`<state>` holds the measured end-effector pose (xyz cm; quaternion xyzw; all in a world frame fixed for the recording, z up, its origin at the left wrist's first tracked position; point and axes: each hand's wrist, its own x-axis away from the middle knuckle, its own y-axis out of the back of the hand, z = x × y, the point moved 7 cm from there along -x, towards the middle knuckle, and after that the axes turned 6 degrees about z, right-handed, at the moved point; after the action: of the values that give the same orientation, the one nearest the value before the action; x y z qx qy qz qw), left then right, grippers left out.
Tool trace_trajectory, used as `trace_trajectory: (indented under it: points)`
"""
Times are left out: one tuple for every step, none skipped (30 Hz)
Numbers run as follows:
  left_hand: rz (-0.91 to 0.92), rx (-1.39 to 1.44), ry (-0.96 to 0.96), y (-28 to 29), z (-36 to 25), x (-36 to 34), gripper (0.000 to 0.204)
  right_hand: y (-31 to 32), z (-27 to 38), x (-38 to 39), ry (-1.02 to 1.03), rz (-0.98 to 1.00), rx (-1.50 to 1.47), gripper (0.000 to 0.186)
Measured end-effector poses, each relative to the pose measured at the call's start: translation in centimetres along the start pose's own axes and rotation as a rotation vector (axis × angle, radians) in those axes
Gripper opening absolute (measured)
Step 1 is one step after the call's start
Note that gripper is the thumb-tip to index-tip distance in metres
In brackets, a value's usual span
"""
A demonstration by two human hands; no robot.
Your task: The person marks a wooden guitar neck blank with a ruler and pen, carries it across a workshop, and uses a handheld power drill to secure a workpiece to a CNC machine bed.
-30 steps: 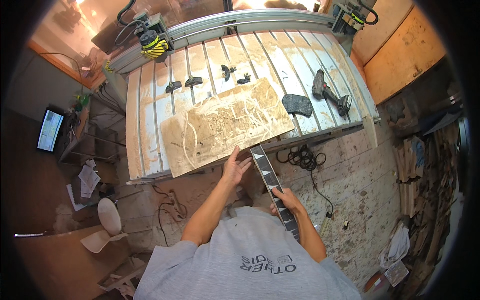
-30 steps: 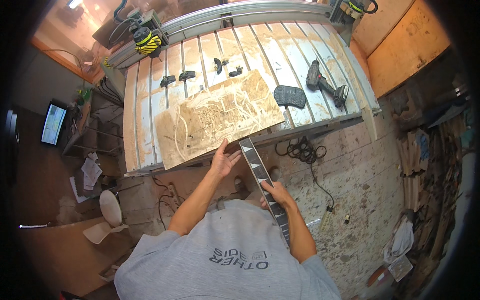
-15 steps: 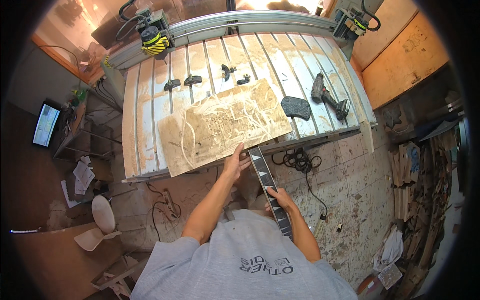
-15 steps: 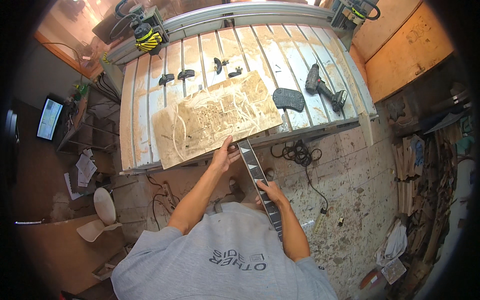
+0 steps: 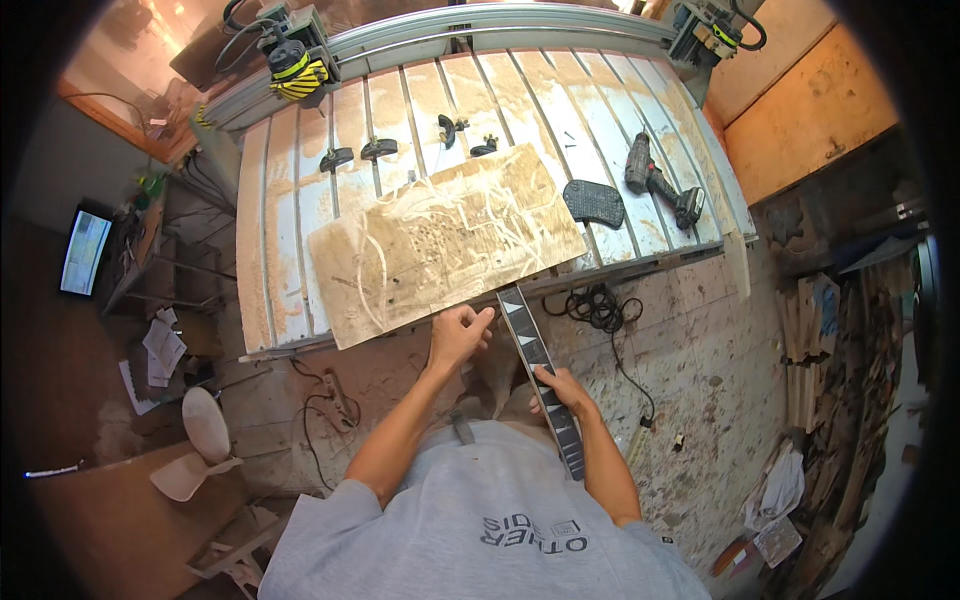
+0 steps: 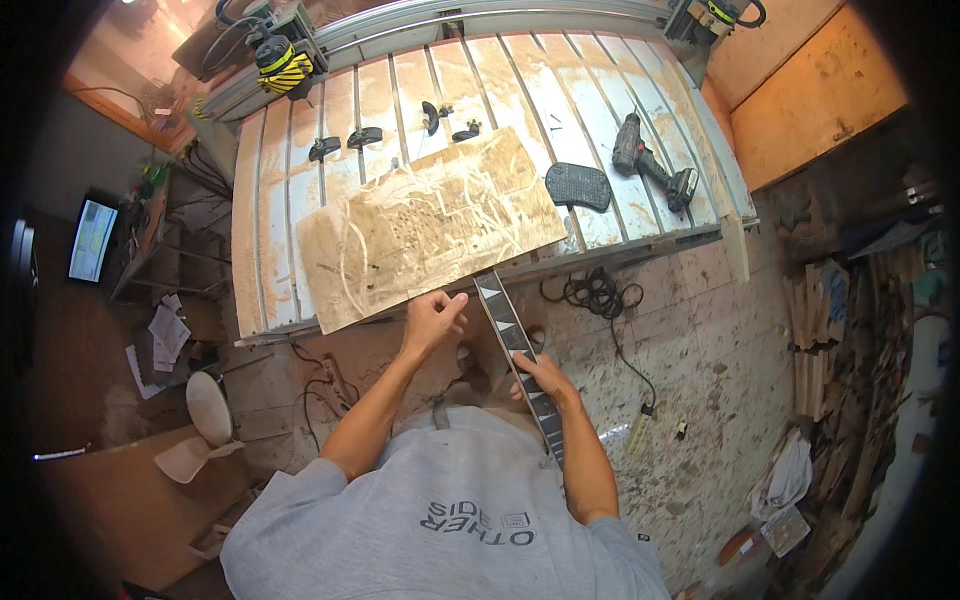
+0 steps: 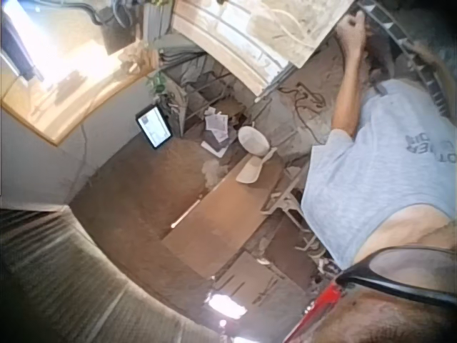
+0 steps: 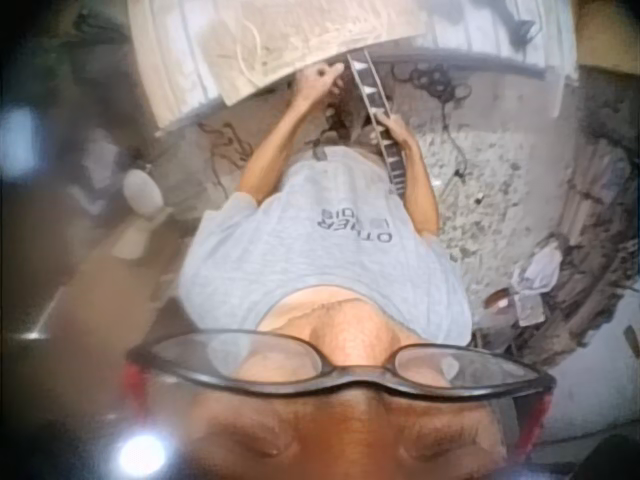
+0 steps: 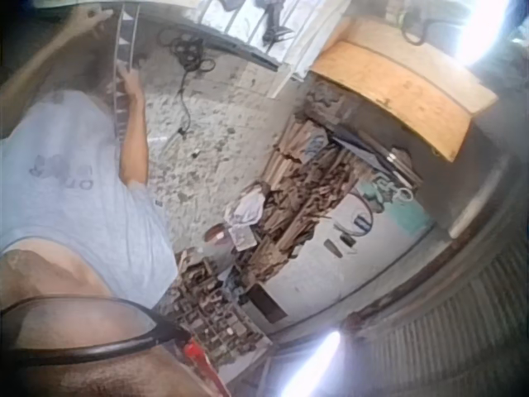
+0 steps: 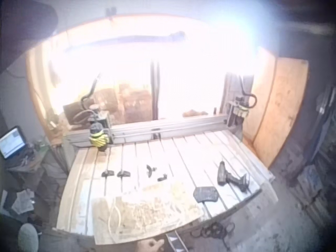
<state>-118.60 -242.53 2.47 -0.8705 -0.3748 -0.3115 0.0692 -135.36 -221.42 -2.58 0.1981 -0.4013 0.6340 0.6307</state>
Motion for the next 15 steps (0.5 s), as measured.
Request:
trace_trajectory:
  points:
    - [-0.038, -0.203, -0.131, 1.0, -2.4, 1.0, 0.040, 0.1, -0.1, 0.0, -0.001, -0.004, 0.010, 0.066]
    - [-0.079, -0.403, -0.267, 1.6, -4.3, 1.4, 0.043, 0.2, -0.1, 0.0, 0.001, -0.007, 0.026, 0.066]
    - [-0.153, -0.575, -0.426, 1.8, -6.0, 1.4, 0.051, 0.1, -0.3, 0.1, 0.009, -0.001, 0.019, 0.067]
    - [-0.235, -0.746, -0.589, 2.1, -7.7, 1.4, 0.061, 0.1, -0.1, 0.0, 0.022, 0.009, 0.019, 0.067]
    - [-0.318, -0.916, -0.752, 1.9, -9.1, 1.7, 0.072, 0.0, 0.0, -0.1, 0.034, 0.018, 0.019, 0.068]
    - [-0.312, -1.042, -0.730, 1.6, -8.7, 0.8, 0.077, 0.1, 0.0, 0.0, 0.031, 0.008, 0.020, 0.067]
    - [-0.309, -1.167, -0.702, 1.3, -7.4, -0.6, 0.082, 0.0, 0.1, 0.1, 0.027, 0.002, 0.024, 0.067]
    - [-0.299, -1.298, -0.673, 1.0, -6.8, -1.4, 0.088, -0.1, 0.2, 0.1, 0.025, -0.005, 0.021, 0.067]
    - [-0.294, -1.291, -0.708, 0.8, -6.4, -1.6, 0.087, -0.1, 0.2, 0.0, 0.041, 0.003, 0.018, 0.067]
    - [-0.280, -1.284, -0.743, 0.5, -6.2, -1.4, 0.085, -0.3, 0.2, -0.1, 0.053, 0.008, 0.008, 0.067]
    - [-0.266, -1.276, -0.777, 0.3, -6.1, -1.2, 0.084, -0.5, 0.1, -0.3, 0.066, 0.013, -0.002, 0.067]
    - [-0.264, -1.276, -0.779, 0.3, -6.1, -1.4, 0.084, -0.4, 0.0, -0.6, 0.069, 0.019, -0.003, 0.067]
    - [-0.263, -1.275, -0.783, 0.2, -5.9, -1.6, 0.083, -0.1, 0.0, -0.9, 0.074, 0.023, -0.003, 0.067]
    - [-0.262, -1.273, -0.787, 0.2, -5.8, -1.8, 0.083, 0.1, -0.1, -1.1, 0.079, 0.027, -0.003, 0.067]
    - [-0.253, -1.287, -0.791, 0.1, -5.5, -1.7, 0.082, 0.0, -0.5, -1.1, 0.080, 0.031, 0.000, 0.067]
